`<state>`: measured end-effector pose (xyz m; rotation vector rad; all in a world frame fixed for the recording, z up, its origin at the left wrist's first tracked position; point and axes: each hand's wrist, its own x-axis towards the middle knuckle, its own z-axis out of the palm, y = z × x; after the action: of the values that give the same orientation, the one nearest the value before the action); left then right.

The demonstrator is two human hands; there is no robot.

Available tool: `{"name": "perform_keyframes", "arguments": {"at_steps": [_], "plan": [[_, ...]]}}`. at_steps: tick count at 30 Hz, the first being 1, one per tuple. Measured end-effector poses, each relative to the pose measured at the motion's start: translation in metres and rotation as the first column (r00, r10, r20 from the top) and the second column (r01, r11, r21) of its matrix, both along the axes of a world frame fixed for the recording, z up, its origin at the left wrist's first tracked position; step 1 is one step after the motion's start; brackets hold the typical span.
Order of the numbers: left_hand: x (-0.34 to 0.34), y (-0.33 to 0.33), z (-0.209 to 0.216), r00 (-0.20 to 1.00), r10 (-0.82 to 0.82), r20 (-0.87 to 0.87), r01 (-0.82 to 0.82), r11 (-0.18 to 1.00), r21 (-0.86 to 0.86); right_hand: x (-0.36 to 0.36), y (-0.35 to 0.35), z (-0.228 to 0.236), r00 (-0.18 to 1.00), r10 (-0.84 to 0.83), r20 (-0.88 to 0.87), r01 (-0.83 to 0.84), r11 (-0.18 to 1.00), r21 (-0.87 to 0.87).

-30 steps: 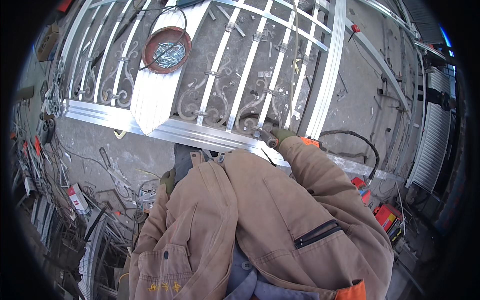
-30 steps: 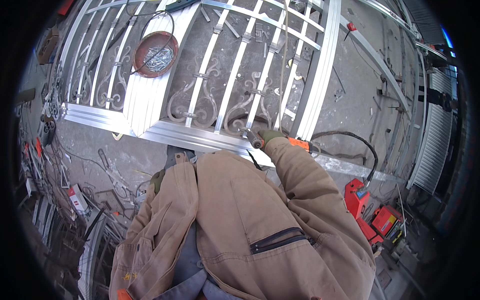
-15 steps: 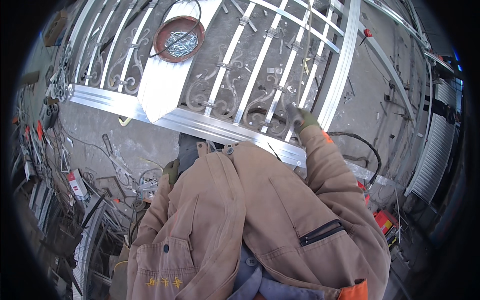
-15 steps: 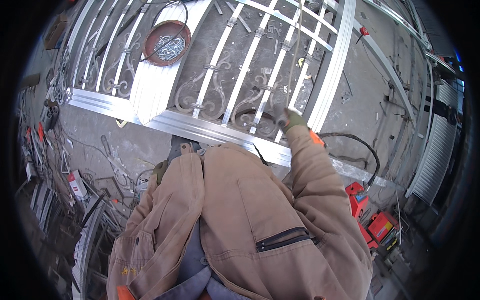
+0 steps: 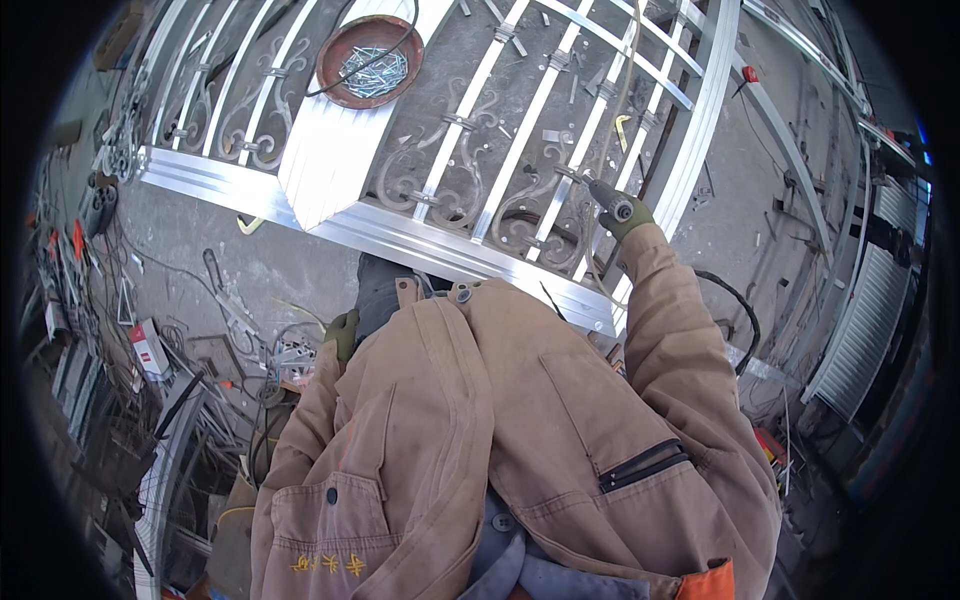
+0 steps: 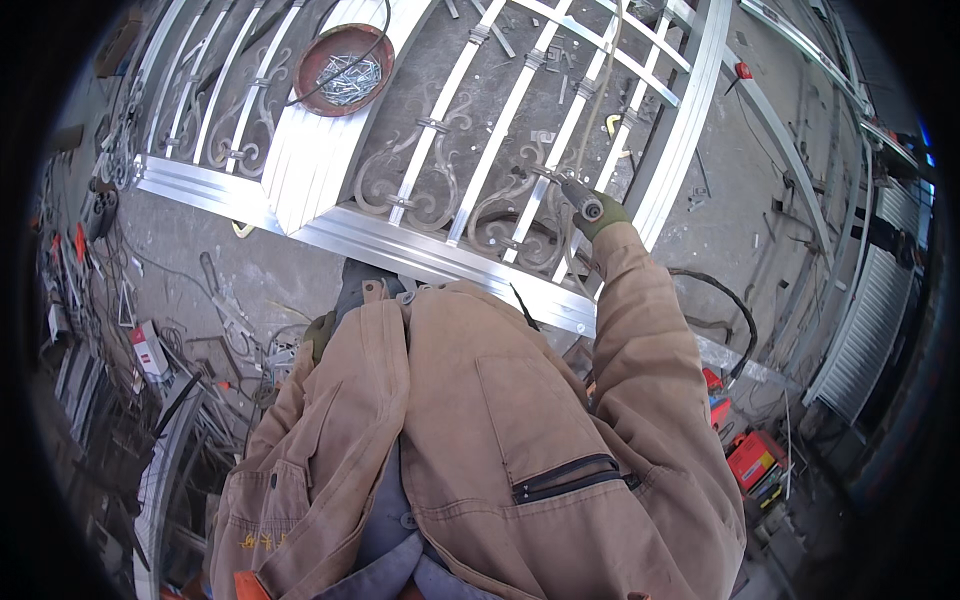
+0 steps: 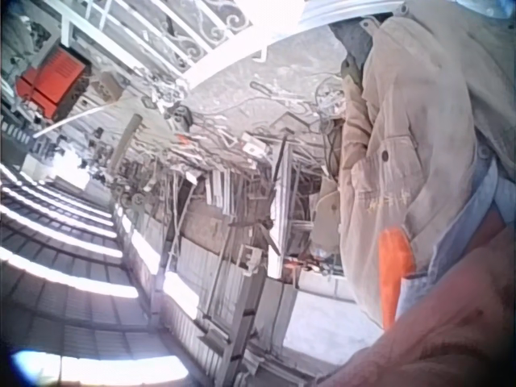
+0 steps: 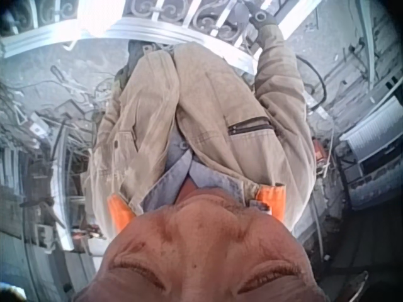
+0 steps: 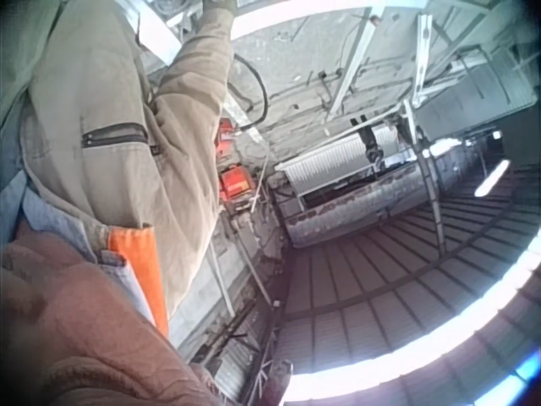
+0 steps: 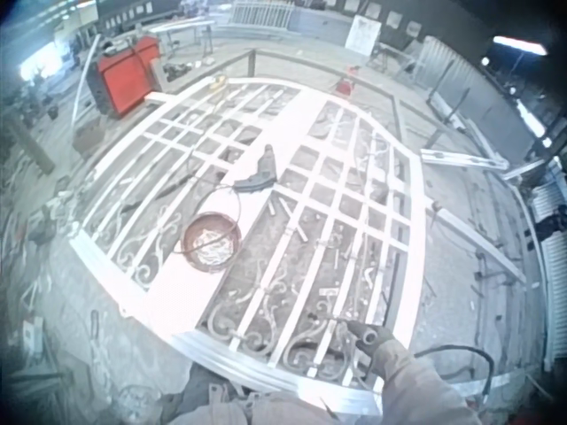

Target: The person assembles a metal gate by attaching ornate metal pieces to a frame using a pneumatic rivet gun and an angle grinder. They position the decorative elements, secure them with rivets, and grind the surfaces to smooth them.

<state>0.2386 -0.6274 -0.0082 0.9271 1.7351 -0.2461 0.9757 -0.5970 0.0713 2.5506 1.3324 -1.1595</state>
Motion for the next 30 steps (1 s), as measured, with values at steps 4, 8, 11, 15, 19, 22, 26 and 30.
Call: {"name": "perform_keyframes", "arguments": {"at_steps": [4,8,11,15,19,22,26,30], "plan": [[-0.003,-0.001,0.002,0.999,0.043,0.001,-0.042,0.999,-0.024,-0.007,0.019,-0.001,1.000,0.016,0.019,-0.015,0.999,-0.039],[-0.001,-0.002,0.004,0.998,0.057,0.012,-0.057,0.998,-0.023,-0.002,0.020,-0.011,1.000,0.025,0.008,-0.025,1.000,0.001],[0.003,-0.003,0.010,0.995,0.094,0.026,-0.093,0.995,-0.033,0.001,0.024,-0.018,0.999,0.039,0.033,-0.037,0.998,-0.045],[0.006,-0.005,0.017,0.992,0.120,0.025,-0.119,0.992,-0.038,0.001,0.028,-0.027,0.998,0.033,0.047,-0.029,0.996,-0.082],[0.004,-0.007,0.011,0.993,0.117,0.025,-0.116,0.993,-0.028,0.012,0.029,-0.048,0.995,0.072,0.062,-0.062,0.987,-0.150],[0.002,-0.006,-0.001,0.993,0.109,0.047,-0.108,0.994,-0.026,0.029,0.033,-0.063,0.992,0.121,0.025,-0.111,0.962,-0.251],[-0.016,-0.024,-0.025,0.991,0.116,0.060,-0.115,0.993,-0.014,0.023,0.056,-0.078,0.975,0.218,0.048,-0.190,0.923,-0.335],[-0.021,-0.029,-0.030,0.969,0.232,0.083,-0.229,0.972,-0.050,0.025,0.058,-0.095,0.991,0.136,0.014,-0.126,0.946,-0.298]]}}
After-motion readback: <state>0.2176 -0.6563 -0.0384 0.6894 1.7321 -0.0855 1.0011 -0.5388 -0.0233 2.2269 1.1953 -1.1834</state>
